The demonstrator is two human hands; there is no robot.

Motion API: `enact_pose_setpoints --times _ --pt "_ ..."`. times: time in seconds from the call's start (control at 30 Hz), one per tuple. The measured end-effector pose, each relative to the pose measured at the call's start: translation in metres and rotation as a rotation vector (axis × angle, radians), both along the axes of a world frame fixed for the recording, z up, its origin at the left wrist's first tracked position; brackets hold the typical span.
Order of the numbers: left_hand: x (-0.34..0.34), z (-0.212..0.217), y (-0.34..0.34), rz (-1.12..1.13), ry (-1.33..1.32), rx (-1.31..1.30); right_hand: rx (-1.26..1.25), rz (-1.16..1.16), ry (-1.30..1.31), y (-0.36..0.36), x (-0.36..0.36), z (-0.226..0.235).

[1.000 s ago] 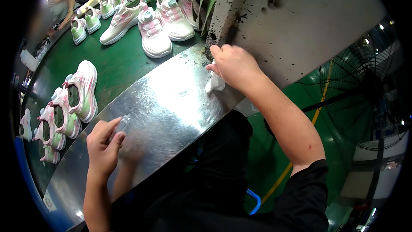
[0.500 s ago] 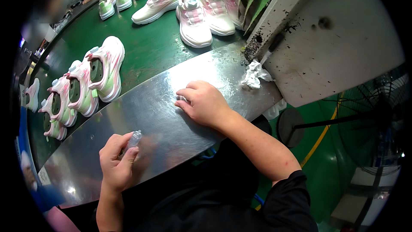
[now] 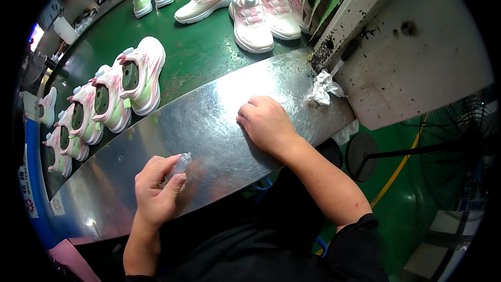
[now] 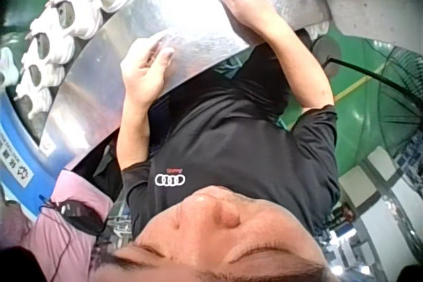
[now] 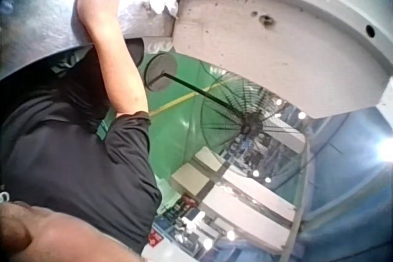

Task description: The person applies adhesive along the seams of shoes using a syringe dispenser, refills the dispenser from a bottle, wipes it with a cloth, and applies adhesive to more shoes.

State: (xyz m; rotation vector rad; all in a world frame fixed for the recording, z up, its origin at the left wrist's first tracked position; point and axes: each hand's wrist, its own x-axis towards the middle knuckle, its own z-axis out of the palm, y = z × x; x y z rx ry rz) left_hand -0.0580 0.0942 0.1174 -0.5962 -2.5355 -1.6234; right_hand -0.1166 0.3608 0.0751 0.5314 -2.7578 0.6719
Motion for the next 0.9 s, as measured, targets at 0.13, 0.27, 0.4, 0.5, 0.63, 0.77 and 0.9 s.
enact_pose_setpoints --times 0.13,0.27,0.4,0.5,0.63,0.77,0.9 --pt "0.001 0.005 0.003 -0.019 0.018 0.006 0.031 0.067 0.101 -0.001 0.002 0.007" --pt "0.003 0.018 0.001 -0.085 0.231 -0.094 -0.349 0.265 0.05 -0.021 0.035 0.046" --pt "0.007 0.028 0.005 -0.156 0.318 -0.099 -0.411 0.342 0.081 -0.029 0.065 0.077" --pt "0.01 0.028 0.01 -0.17 0.335 -0.091 -0.393 0.353 0.089 -0.027 0.07 0.079" --pt "0.012 0.026 0.015 -0.199 0.343 -0.101 -0.366 0.384 0.133 -0.022 0.075 0.076" --pt "0.011 0.024 0.013 -0.212 0.394 -0.168 -0.253 0.357 0.17 -0.023 0.079 0.076" --pt "0.01 0.034 0.014 -0.274 0.486 -0.381 0.113 0.361 0.312 -0.025 0.084 0.082"
